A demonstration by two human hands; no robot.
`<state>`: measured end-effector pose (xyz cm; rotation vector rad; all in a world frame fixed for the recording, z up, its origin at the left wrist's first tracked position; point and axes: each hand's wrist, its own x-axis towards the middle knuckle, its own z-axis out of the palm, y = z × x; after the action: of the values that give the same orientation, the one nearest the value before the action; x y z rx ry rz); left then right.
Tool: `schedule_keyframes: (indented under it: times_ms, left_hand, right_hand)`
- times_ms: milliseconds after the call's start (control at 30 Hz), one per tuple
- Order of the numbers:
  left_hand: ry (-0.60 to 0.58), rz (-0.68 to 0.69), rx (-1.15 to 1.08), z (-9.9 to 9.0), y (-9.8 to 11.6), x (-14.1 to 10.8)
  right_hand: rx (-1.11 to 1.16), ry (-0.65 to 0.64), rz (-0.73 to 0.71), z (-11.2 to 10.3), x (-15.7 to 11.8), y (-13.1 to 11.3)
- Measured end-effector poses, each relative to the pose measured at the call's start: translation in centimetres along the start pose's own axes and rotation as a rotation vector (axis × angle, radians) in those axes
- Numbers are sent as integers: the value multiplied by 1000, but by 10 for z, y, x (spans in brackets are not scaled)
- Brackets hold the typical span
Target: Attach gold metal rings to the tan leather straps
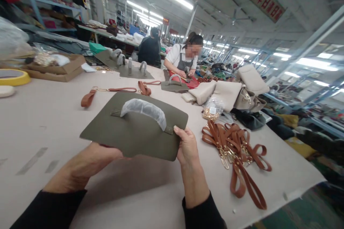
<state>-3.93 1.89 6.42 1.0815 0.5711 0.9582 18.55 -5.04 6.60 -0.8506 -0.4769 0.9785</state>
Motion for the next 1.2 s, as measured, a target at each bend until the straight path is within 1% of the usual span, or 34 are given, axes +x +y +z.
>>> schedule_keyframes:
  times_ms: [67,100,133,233,300,367,433,500,567,633,700,800,967,1100,1200]
  left_hand:
    - [-192,-25,-101,2,-1,0]
    - [-225,-25,-164,3,-2,0]
    - [-198,-19,-214,5,-2,1]
    - [22,-24,-252,11,-6,6]
    - [76,-45,-250,14,-8,10]
    - [98,-55,-262,15,-11,13]
    - [124,-71,-257,15,-12,14]
    - [124,-93,-235,14,-13,13]
    - [94,-111,-206,14,-12,12]
    - [69,-112,-190,13,-12,12]
    - [70,-95,-193,13,-13,12]
    - [107,-73,-213,12,-14,13]
    - [207,-95,-238,11,-15,14]
    - [216,-68,-234,10,-16,14]
    - [183,-54,-230,10,-14,14]
  right_hand:
    - [32,37,-53,-3,3,-4]
    - [46,43,-72,-5,3,-5]
    - [58,32,-81,-5,3,-6]
    - [83,-91,-71,-5,0,-8]
    - [67,-188,-22,-3,-4,-7]
    - [32,-224,52,-2,-7,-5]
    - [19,-194,109,0,-8,-2]
    - [37,-139,114,1,-9,0]
    - [52,-99,91,2,-8,2]
    - [39,-86,71,3,-8,3]
    - [20,-66,42,3,-8,4]
    - [-6,-30,-3,4,-9,6]
    - [-50,-6,-51,5,-11,9]
    - [-33,10,-69,5,-11,9]
    - [-31,14,-86,5,-11,9]
